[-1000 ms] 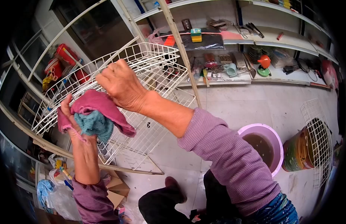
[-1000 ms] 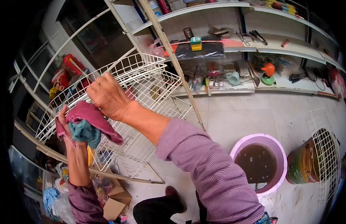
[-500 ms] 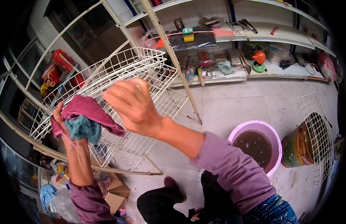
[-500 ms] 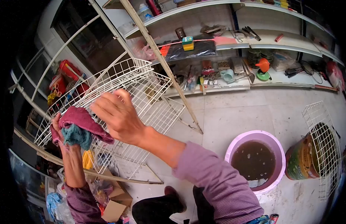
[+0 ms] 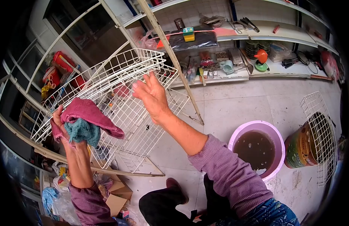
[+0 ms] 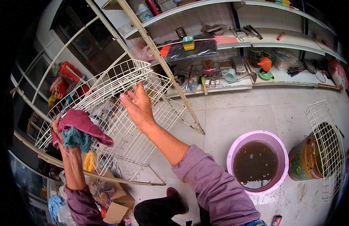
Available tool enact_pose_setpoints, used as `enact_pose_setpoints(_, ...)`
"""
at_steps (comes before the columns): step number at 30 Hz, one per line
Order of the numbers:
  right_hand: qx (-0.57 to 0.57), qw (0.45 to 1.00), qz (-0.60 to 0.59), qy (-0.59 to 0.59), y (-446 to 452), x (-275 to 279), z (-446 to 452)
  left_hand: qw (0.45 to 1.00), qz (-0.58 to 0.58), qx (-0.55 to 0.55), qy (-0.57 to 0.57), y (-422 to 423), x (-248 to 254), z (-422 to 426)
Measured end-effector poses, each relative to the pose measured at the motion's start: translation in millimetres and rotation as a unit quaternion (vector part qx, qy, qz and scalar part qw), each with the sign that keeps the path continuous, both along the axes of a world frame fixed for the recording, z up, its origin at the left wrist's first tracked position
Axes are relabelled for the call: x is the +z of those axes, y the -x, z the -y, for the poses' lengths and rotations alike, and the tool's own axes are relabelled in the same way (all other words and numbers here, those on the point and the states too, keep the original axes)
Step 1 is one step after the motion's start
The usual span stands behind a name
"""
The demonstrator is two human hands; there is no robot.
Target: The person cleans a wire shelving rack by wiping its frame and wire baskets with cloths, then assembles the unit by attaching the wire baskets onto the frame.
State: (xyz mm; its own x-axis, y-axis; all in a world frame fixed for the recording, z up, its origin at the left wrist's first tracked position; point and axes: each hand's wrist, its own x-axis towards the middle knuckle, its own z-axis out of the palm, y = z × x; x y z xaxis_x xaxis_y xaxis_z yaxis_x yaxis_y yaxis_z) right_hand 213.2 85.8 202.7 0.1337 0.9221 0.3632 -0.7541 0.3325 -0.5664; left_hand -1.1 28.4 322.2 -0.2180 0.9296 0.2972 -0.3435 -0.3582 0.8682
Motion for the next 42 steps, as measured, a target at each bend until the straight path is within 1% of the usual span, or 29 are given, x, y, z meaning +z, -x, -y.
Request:
enact_pose_setpoints(2, 0.02, 0.999, -0.016, -0.041, 3, 2, -4, 1.0, 0.013, 0.008, -0.001, 3, 0, -3)
enact_pose_setpoints(5, 0.02, 0.998, -0.016, -0.057, 5, 1, -7, 1.0, 0.018, 0.014, -0.005, 2, -1, -3)
enact_pose_setpoints(10, 0.016, 0.998, -0.023, -0.056, 4, 9, -5, 1.0, -0.009, 0.015, -0.02, 4, 0, -3)
enact_pose_setpoints(12, 0.016, 0.998, -0.022, -0.055, 4, 11, -5, 0.998, 0.01, 0.053, -0.036, 15, -1, -13)
enact_pose_setpoints(13, 0.022, 0.998, -0.023, -0.047, 3, 12, -6, 0.998, 0.01, 0.054, -0.038, 15, 0, -13)
enact_pose_setpoints(16, 0.032, 0.998, -0.029, -0.035, 0, 13, -5, 0.999, 0.02, 0.037, -0.022, 7, 3, -8)
enact_pose_setpoints(19, 0.034, 0.998, -0.036, -0.039, -3, 17, -5, 0.998, 0.035, 0.05, -0.017, -9, 6, -1)
enact_pose_setpoints(21, 0.044, 0.997, -0.05, -0.026, -5, 21, -5, 0.998, 0.022, 0.055, -0.019, -11, 6, 1)
enact_pose_setpoints(23, 0.056, 0.996, -0.063, -0.041, -6, 26, -8, 0.999, 0.049, 0.024, 0.003, -22, 9, 5)
enact_pose_setpoints(24, 0.065, 0.994, -0.078, -0.041, -7, 28, -9, 0.998, 0.066, 0.018, 0.017, -30, 13, 9)
enact_pose_setpoints(26, 0.065, 0.99, -0.117, -0.038, -7, 35, -11, 0.998, 0.061, 0.009, 0.005, -26, 14, 6)
enact_pose_setpoints(27, 0.067, 0.99, -0.116, -0.042, -6, 36, -13, 0.998, 0.055, -0.001, -0.003, -24, 13, 4)
enact_pose_setpoints(29, 0.065, 0.991, -0.105, -0.052, -10, 39, -20, 0.998, 0.065, 0.016, -0.011, -24, 16, 1)
enact_pose_setpoints(31, 0.06, 0.992, -0.097, -0.059, -13, 47, -24, 0.998, 0.063, 0.009, -0.001, -28, 18, 3)
enact_pose_setpoints(32, 0.06, 0.992, -0.086, -0.065, -15, 51, -26, 0.997, 0.069, 0.036, -0.025, -28, 17, -1)
enact_pose_setpoints(33, 0.062, 0.993, -0.076, -0.07, -17, 57, -27, 0.997, 0.07, 0.037, -0.027, -31, 20, -1)
enact_pose_setpoints(35, 0.063, 0.992, -0.07, -0.088, -20, 69, -29, 0.997, 0.069, 0.021, -0.019, -37, 27, -1)
enact_pose_setpoints(36, 0.062, 0.991, -0.063, -0.099, -21, 75, -30, 0.996, 0.08, 0.004, -0.035, -33, 29, -6)
enact_pose_setpoints(39, 0.07, 0.988, -0.044, -0.133, -24, 93, -37, 0.996, 0.076, 0.0, -0.048, -31, 38, -13)
enact_pose_setpoints(41, 0.057, 0.988, -0.035, -0.136, -23, 105, -46, 0.994, 0.092, 0.008, -0.055, -34, 42, -18)
enact_pose_setpoints(42, 0.058, 0.986, -0.017, -0.157, -24, 109, -49, 0.991, 0.112, 0.027, -0.069, -36, 43, -21)
